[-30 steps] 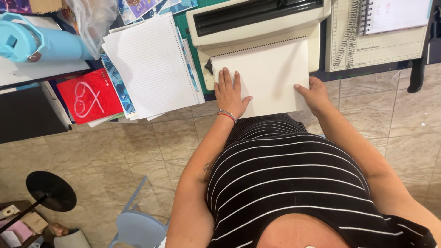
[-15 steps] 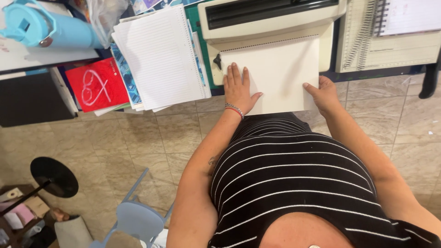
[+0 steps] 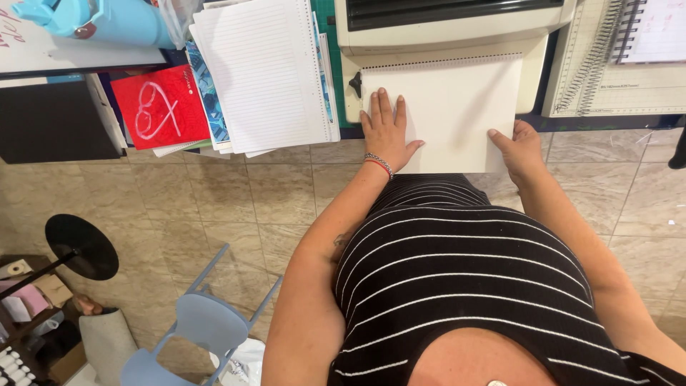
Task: The person operates a manual paper binding machine to bind several sheets of paper. They feed a stack of lined paper into the machine, then process a sheet with a printed pattern, and finally bind a pink sheet featuring a cartoon character. The person also handles and stacks various other printed sheets and cards on the table.
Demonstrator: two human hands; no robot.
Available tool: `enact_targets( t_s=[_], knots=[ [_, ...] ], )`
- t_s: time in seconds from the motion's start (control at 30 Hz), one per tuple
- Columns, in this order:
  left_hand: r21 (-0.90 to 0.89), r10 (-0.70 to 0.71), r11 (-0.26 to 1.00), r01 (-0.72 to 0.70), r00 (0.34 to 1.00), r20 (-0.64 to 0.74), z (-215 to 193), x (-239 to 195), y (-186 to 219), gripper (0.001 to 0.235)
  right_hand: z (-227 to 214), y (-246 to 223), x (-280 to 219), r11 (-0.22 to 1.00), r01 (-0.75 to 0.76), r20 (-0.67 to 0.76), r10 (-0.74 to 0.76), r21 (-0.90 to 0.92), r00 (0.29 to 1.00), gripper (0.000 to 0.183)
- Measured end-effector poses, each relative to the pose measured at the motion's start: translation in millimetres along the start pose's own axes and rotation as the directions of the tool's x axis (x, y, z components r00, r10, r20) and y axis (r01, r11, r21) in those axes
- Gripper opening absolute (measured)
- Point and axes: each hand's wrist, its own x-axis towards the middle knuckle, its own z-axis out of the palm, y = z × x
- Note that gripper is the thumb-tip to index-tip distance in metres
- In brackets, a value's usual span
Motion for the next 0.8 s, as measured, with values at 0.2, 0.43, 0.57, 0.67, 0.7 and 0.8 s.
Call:
enact_targets(
  t_s=[0.2, 0.43, 0.57, 0.67, 0.7, 0.8],
  knots=[
    [-0.051, 0.011, 0.999, -0.012, 0.999, -0.034, -0.3, 1.2, -7.0, 0.095, 1.1, 3.2, 2.7, 1.0, -0.002, -0.007, 0.002, -0.016, 1.0, 0.039],
    [-0.182, 0.002, 0.978, -0.102, 0.877, -0.48, 33.3, 19.0, -41.8, 0.063, 0.2, 1.1, 0.7, 1.0, 0.001, -0.01, -0.001, -0.008, 1.0, 0.038],
    [-0.496, -0.344, 0.868, 0.018, 0.742, -0.576, 23.2, 35.6, -77.5, 0.047, -1.1, -4.6, -3.1, 0.999, -0.037, 0.002, 0.037, 0.019, 0.999, 0.032],
    [-0.63, -0.374, 0.774, -0.06, 0.76, -0.532, 5.8, 46.2, -94.0, 0.043, 2.6, -16.4, -6.2, 0.996, -0.082, -0.004, 0.082, 0.048, 0.997, 0.027],
    [-0.678, -0.371, 0.729, -0.087, 0.783, -0.499, 4.9, 49.6, -97.8, 0.045, 2.7, -18.7, -7.8, 0.996, -0.087, -0.007, 0.087, 0.036, 0.996, 0.027],
    [-0.802, -0.433, 0.593, -0.075, 0.809, -0.397, 5.2, 55.9, -98.0, 0.045, 1.9, -16.4, -6.3, 0.996, -0.088, -0.013, 0.088, 0.03, 0.996, 0.029]
  ],
)
